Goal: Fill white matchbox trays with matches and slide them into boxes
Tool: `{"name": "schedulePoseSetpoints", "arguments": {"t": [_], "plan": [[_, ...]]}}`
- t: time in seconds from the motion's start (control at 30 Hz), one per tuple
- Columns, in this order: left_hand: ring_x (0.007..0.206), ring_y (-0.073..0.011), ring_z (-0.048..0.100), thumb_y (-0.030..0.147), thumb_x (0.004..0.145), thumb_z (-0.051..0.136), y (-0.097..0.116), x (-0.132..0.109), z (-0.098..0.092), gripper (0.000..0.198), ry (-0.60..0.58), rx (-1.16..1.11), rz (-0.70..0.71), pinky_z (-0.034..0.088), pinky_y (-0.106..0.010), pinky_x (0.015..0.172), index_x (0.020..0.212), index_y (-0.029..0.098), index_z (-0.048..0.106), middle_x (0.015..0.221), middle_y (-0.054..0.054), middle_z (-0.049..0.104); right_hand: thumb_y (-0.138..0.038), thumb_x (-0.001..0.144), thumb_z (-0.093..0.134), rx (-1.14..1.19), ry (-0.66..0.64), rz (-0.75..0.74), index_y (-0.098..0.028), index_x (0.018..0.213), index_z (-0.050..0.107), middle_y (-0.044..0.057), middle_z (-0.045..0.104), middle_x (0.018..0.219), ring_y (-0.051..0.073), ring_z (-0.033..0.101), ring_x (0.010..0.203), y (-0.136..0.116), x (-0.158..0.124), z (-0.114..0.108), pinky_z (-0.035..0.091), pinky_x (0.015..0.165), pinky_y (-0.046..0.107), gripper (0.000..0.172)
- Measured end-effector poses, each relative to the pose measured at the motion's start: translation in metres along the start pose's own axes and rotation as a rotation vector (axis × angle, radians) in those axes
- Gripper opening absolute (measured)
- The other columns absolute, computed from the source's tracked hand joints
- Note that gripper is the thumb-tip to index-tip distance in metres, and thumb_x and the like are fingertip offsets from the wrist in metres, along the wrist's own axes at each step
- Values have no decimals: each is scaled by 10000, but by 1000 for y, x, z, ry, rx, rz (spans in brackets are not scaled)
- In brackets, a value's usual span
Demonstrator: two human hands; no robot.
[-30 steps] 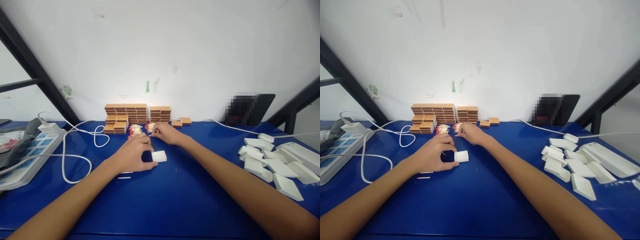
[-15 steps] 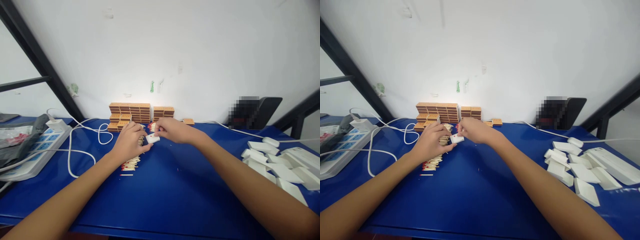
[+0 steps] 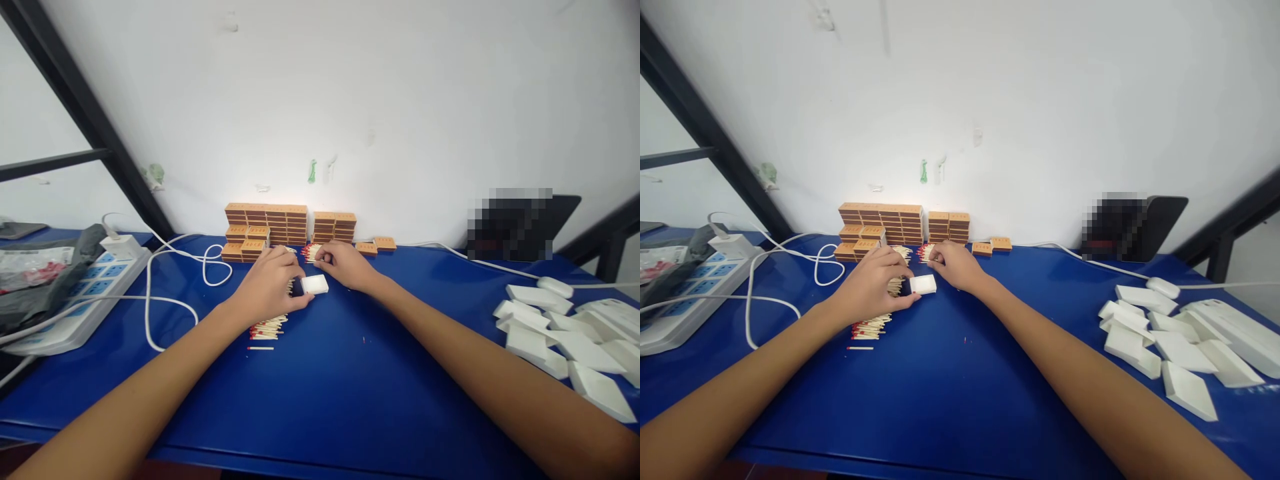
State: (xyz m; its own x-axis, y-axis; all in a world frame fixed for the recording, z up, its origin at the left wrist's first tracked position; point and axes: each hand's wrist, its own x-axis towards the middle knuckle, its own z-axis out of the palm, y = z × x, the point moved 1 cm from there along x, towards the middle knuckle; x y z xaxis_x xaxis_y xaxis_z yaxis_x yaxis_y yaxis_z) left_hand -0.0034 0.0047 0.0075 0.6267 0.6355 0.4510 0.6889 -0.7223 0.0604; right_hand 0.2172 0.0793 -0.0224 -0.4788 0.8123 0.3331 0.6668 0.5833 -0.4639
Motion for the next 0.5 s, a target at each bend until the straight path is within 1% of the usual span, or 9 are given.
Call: {"name": "schedulePoseSetpoints", "arguments": {"t": [0.13,0.27,0.37,0.5], "plan": [[1020,-294,609,453,876,822,1,1,0,297,-8,7,4,488,-493,953,944,165,793,970,-87,705,-172,964,680,-24,-28,34,-166,882,707,39,672,838,171,581,777,0,-1,2,391,713,288,87],[1032,-291,609,469,896,804,-1,0,2,303,-9,8,-4,485,-481,963,967,176,793,973,-83,705,-171,976,671,-47,-57,46,-168,860,674,52,676,861,176,579,779,-4,-1,-2,388,705,290,116],[1016,-286,607,458,905,794,-3,0,2,301,16,36,-18,487,-472,955,993,170,796,983,-85,711,-146,977,657,-44,-69,36,-174,845,664,49,677,854,175,576,782,-7,0,-13,391,712,286,136],[969,-284,592,414,873,820,-5,0,0,265,72,100,-40,491,-463,913,951,162,792,969,-89,719,-167,990,638,39,-144,20,-183,857,671,23,673,806,156,553,698,-14,0,-29,377,654,276,138]]}}
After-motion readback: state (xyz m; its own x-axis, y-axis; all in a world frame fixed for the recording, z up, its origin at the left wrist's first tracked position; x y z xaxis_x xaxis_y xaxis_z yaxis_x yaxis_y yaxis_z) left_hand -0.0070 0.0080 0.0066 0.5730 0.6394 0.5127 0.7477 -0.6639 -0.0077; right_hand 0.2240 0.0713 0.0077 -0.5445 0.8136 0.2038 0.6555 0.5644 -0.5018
